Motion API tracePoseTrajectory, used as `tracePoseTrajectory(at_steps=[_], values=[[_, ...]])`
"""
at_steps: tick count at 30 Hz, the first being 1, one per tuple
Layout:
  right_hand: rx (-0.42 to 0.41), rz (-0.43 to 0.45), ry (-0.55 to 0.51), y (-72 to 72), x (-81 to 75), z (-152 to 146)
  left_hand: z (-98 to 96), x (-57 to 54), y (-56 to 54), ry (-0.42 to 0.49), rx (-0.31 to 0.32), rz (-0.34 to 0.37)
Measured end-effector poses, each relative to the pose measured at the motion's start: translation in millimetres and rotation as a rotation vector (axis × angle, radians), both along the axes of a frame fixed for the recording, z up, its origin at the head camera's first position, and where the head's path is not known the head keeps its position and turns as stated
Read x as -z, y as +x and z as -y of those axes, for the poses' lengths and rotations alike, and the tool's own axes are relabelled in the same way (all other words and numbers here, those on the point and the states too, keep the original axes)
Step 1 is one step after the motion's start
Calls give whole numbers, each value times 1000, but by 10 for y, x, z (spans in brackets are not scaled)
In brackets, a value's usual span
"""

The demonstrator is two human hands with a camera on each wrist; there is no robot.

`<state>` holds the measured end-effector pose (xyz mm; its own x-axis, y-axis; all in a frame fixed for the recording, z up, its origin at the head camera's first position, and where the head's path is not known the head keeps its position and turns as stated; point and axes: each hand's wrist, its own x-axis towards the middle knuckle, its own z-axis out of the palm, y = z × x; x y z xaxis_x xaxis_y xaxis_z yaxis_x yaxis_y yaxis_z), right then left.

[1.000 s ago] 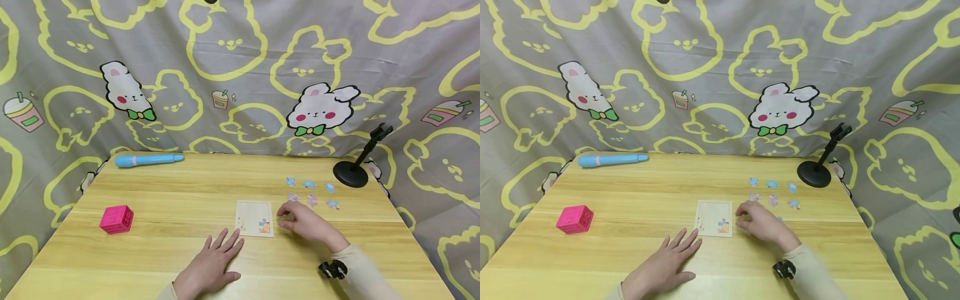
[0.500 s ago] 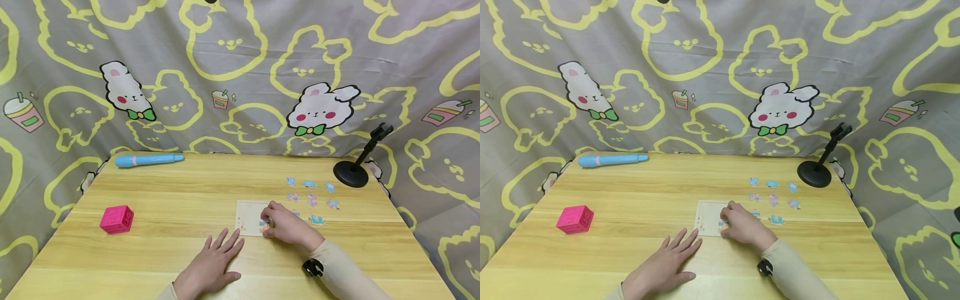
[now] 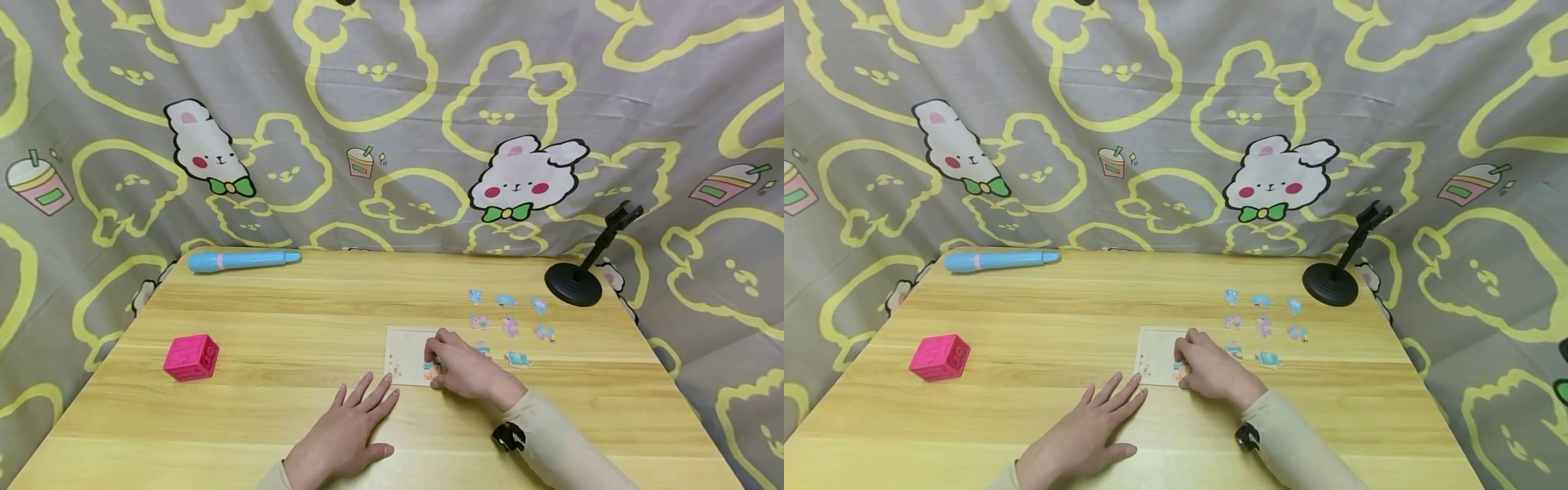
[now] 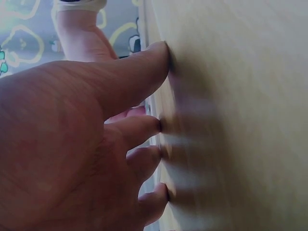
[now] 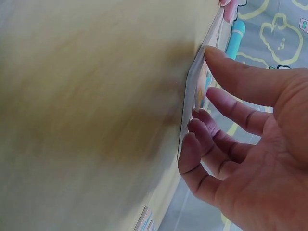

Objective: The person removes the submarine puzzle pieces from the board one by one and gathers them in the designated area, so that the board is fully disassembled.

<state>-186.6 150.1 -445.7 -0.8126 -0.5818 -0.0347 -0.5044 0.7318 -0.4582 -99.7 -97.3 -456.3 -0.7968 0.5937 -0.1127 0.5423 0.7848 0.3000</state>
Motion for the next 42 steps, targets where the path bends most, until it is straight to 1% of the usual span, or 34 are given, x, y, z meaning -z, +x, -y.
tracePoseTrajectory(at_steps=[6,10,12,17,23,31,38,42], values=[[-14,-29,-15,-19,7,-5,0,3,-6,4,2,1],[-33,-66,-40,-42,14,-23,0,-3,-7,9,1,7],[-34,-70,-55,-56,21,-27,0,-1,-7,10,-1,6],[-30,-35,-97,-81,8,-26,-1,2,-10,8,0,3],[-51,-2,-156,-89,-22,-98,-7,4,-15,17,14,-2],[-57,46,-205,-109,-119,-347,1,-12,-6,21,11,13],[2,58,-208,-133,-207,-654,1,-11,3,18,6,2],[52,73,-228,-132,-259,-848,-4,-13,6,15,2,9]])
